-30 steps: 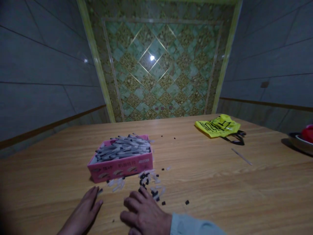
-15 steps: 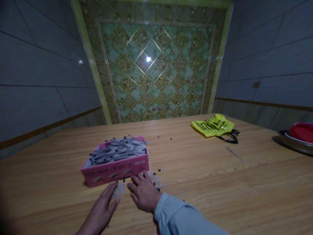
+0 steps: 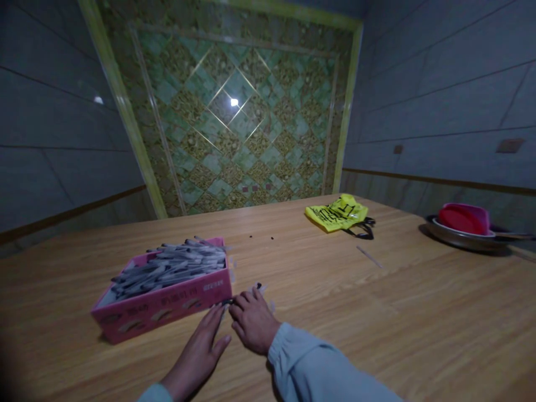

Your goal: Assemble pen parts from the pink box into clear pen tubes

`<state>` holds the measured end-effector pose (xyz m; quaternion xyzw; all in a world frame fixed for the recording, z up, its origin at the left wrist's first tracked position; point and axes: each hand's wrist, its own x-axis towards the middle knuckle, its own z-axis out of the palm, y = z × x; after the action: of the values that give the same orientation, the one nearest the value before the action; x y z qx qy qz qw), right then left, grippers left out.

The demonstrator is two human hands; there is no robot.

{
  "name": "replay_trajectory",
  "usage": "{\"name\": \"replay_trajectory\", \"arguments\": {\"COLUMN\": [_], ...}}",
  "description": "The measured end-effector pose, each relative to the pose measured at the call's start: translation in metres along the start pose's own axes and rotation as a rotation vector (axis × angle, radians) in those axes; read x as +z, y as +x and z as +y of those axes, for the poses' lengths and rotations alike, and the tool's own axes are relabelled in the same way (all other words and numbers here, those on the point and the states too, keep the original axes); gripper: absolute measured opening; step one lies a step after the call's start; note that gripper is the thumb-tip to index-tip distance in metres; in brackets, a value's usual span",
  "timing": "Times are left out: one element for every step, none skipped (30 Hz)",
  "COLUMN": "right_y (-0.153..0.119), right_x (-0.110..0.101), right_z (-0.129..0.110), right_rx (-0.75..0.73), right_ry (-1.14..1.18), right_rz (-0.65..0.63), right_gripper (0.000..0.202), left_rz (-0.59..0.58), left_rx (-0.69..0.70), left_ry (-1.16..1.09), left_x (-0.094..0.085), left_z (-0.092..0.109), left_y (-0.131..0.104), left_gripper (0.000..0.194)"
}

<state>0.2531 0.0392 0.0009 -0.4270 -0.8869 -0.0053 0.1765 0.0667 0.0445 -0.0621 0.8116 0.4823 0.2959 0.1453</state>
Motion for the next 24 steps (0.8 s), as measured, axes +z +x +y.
{"name": "replay_trajectory", "arguments": {"right_y": [-0.003, -0.006, -0.008, -0.011, -0.014, -0.017, -0.020, -0.023, -0.026, -0.028, -0.030, -0.032, -0.032, -0.031, -0.028, -0.024, -0.019, -0.012, -0.005, 0.004, 0.012, 0.019, 0.025, 0.030], "right_x": [-0.002, -0.004, -0.005, -0.007, -0.009, -0.011, -0.012, -0.013, -0.014, -0.015, -0.016, -0.017, -0.018, -0.019, -0.020, -0.021, -0.021, -0.020, -0.018, -0.015, -0.010, -0.006, 0.000, 0.005], "right_z": [0.004, 0.008, 0.012, 0.015, 0.019, 0.022, 0.026, 0.029, 0.033, 0.036, 0.040, 0.042, 0.044, 0.046, 0.046, 0.046, 0.045, 0.043, 0.040, 0.037, 0.034, 0.031, 0.028, 0.026], "right_rx": [0.009, 0.019, 0.028, 0.038, 0.048, 0.058, 0.068, 0.079, 0.092, 0.107, 0.121, 0.136, 0.150, 0.167, 0.183, 0.197, 0.205, 0.197, 0.176, 0.138, 0.099, 0.076, 0.072, 0.083], "right_ry": [-0.003, -0.005, -0.009, -0.013, -0.018, -0.024, -0.029, -0.034, -0.039, -0.045, -0.052, -0.062, -0.072, -0.084, -0.095, -0.105, -0.111, -0.110, -0.104, -0.088, -0.070, -0.060, -0.058, -0.060], "right_rz": [-0.002, -0.001, 0.002, 0.007, 0.012, 0.017, 0.020, 0.021, 0.023, 0.023, 0.024, 0.027, 0.033, 0.042, 0.050, 0.059, 0.063, 0.059, 0.054, 0.043, 0.038, 0.033, 0.027, 0.024], "right_gripper": [0.032, 0.032, 0.032, 0.033, 0.034, 0.034, 0.034, 0.034, 0.033, 0.032, 0.031, 0.029, 0.027, 0.025, 0.022, 0.020, 0.017, 0.015, 0.014, 0.015, 0.017, 0.020, 0.021, 0.021], "left_rz": [-0.005, -0.012, -0.017, -0.021, -0.024, -0.028, -0.031, -0.030, -0.032, -0.035, -0.039, -0.046, -0.053, -0.060, -0.063, -0.064, -0.065, -0.067, -0.077, -0.091, -0.107, -0.117, -0.143, -0.179], "left_rx": [0.004, 0.008, 0.011, 0.016, 0.022, 0.026, 0.029, 0.031, 0.035, 0.040, 0.046, 0.052, 0.057, 0.060, 0.065, 0.072, 0.083, 0.097, 0.109, 0.113, 0.109, 0.084, 0.053, 0.037], "left_ry": [-0.005, -0.008, -0.011, -0.015, -0.021, -0.028, -0.039, -0.055, -0.072, -0.088, -0.104, -0.117, -0.128, -0.136, -0.141, -0.146, -0.146, -0.143, -0.134, -0.118, -0.098, -0.073, -0.050, -0.039], "left_x": [0.004, 0.008, 0.013, 0.017, 0.022, 0.026, 0.031, 0.035, 0.038, 0.042, 0.044, 0.046, 0.046, 0.046, 0.044, 0.041, 0.037, 0.031, 0.024, 0.016, 0.006, -0.003, -0.013, -0.023], "left_z": [0.004, 0.007, 0.011, 0.015, 0.019, 0.023, 0.028, 0.032, 0.036, 0.041, 0.045, 0.049, 0.054, 0.057, 0.060, 0.062, 0.063, 0.063, 0.061, 0.058, 0.054, 0.048, 0.042, 0.034], "left_y": [0.004, 0.007, 0.011, 0.014, 0.017, 0.021, 0.024, 0.028, 0.032, 0.036, 0.040, 0.044, 0.047, 0.050, 0.051, 0.052, 0.050, 0.047, 0.042, 0.035, 0.026, 0.017, 0.007, -0.003], "left_gripper": [0.056, 0.056, 0.056, 0.057, 0.057, 0.057, 0.057, 0.058, 0.058, 0.058, 0.057, 0.057, 0.056, 0.056, 0.055, 0.054, 0.053, 0.053, 0.053, 0.054, 0.055, 0.054, 0.051, 0.049]}}
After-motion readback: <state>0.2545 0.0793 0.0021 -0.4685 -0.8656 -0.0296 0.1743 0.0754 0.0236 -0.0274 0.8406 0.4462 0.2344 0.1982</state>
